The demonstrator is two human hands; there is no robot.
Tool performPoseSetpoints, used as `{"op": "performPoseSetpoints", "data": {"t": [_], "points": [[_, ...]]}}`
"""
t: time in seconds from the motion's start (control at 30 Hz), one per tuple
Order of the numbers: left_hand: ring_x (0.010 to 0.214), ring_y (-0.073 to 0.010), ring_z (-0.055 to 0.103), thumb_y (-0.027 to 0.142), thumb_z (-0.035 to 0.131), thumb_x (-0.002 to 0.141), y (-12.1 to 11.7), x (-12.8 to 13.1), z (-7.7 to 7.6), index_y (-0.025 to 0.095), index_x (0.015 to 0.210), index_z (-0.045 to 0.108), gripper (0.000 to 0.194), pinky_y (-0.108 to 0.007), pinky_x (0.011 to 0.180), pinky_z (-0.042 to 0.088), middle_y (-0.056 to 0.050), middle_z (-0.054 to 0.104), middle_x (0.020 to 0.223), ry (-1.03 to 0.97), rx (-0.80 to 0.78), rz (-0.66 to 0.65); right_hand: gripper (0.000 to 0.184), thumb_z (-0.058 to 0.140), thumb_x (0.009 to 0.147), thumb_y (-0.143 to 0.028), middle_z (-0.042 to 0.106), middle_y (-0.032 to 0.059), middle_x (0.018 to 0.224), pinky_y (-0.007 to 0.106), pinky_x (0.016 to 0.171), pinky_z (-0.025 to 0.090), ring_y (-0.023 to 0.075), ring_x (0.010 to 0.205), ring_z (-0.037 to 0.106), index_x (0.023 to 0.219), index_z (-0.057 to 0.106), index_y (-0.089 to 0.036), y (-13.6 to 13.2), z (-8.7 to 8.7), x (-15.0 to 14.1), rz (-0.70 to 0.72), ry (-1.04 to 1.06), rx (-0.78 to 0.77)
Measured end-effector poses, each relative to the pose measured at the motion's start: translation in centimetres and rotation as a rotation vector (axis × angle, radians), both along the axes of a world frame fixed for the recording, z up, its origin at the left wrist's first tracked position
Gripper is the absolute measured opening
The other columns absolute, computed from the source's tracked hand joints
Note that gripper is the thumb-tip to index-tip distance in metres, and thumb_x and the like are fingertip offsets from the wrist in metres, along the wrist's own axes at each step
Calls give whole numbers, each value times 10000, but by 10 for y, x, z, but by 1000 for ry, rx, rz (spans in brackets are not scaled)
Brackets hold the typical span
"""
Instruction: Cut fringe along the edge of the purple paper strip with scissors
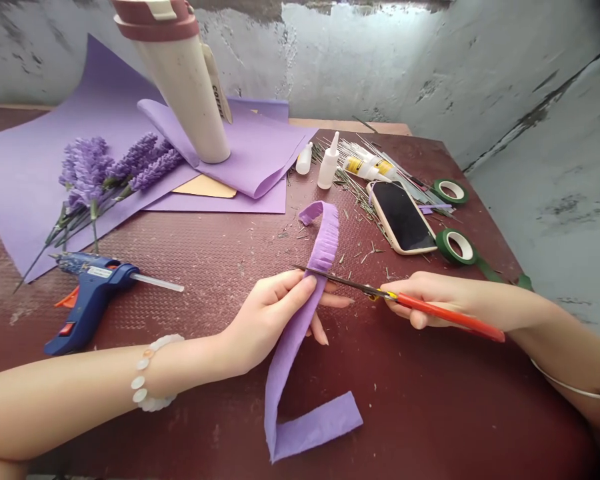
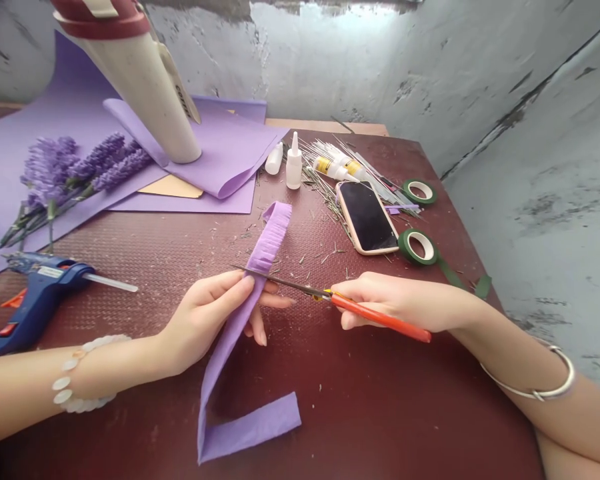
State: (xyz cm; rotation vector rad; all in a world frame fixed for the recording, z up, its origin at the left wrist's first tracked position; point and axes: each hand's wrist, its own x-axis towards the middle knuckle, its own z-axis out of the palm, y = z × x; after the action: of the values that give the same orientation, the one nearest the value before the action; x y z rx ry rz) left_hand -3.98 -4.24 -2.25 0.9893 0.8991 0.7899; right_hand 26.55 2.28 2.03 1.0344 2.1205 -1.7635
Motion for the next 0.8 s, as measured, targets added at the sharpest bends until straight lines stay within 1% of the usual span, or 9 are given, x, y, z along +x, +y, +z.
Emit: {"op": "performPoseSetpoints", "data": {"t": [0.1, 0.17, 0.3, 0.43, 0.53, 0.6, 0.67, 0.73, 0.8], "points": [[583, -157, 774, 669, 762, 1078, 0, -1, 0, 160, 1008, 720, 515, -234, 553, 508, -182, 930, 1013, -52, -2, -12, 473, 598, 1104, -672, 490, -35, 824, 373, 670, 325, 206, 718, 395, 855, 497, -283, 1, -2, 4, 9, -27, 5], [600, -157, 787, 641, 758, 1092, 0, -1, 0, 153, 1045, 729, 491, -235, 569, 519, -187, 931, 1044, -73, -3, -21, 480, 609, 1095, -690, 520, -24, 842, 372, 682, 341, 216, 738, 429, 863, 504, -283, 1, -3, 7, 8, -38, 12], [600, -169, 790, 627, 748, 1103, 1, -2, 0, 151, 1041, 741, 479, -239, 573, 528, -153, 920, 922, -75, -11, -24, 492, 597, 1104, -722, 522, -22, 841, 369, 696, 354, 222, 749, 435, 890, 534, -283, 0, -3, 9, 8, -77, 33], [592, -177, 782, 627, 744, 1104, 1, -1, -1, 168, 985, 724, 474, -242, 554, 517, -132, 907, 849, -43, 9, -15, 537, 592, 1098, -752, 471, -38, 805, 367, 659, 336, 205, 703, 393, 857, 487, -284, -1, -2, 7, 11, -37, 3], [588, -172, 775, 630, 731, 1110, 0, -1, 0, 167, 974, 737, 483, -255, 594, 553, -136, 911, 856, -24, 28, -17, 505, 612, 1094, -718, 497, -35, 811, 367, 658, 346, 202, 701, 413, 863, 506, -281, -1, -3, 5, -3, -20, -3], [581, -176, 774, 648, 739, 1098, -1, -1, 1, 168, 983, 731, 493, -258, 573, 544, -148, 920, 896, -16, 23, -13, 487, 633, 1086, -681, 492, -38, 797, 365, 640, 336, 195, 683, 401, 845, 499, -280, -1, -4, 4, -10, -4, -4], [563, -174, 763, 662, 750, 1085, -1, -1, 2, 177, 950, 699, 506, -256, 543, 522, -157, 921, 908, -5, 13, -1, 474, 662, 1070, -653, 479, -42, 781, 364, 617, 319, 189, 663, 383, 830, 494, -280, -1, -3, 3, -16, 6, 1], [559, -172, 760, 657, 757, 1080, 0, -1, 2, 183, 923, 675, 506, -255, 550, 524, -156, 916, 889, -5, 13, 5, 463, 681, 1055, -646, 484, -39, 782, 362, 606, 321, 188, 656, 387, 833, 507, -280, -2, -2, 2, -22, 0, 5], [574, -179, 776, 650, 759, 1082, 1, 0, 2, 183, 937, 674, 496, -257, 570, 536, -153, 916, 887, -23, 17, -1, 458, 692, 1043, -650, 496, -36, 787, 360, 599, 326, 189, 653, 398, 838, 516, -280, -2, -1, 1, -32, -10, -1]]}}
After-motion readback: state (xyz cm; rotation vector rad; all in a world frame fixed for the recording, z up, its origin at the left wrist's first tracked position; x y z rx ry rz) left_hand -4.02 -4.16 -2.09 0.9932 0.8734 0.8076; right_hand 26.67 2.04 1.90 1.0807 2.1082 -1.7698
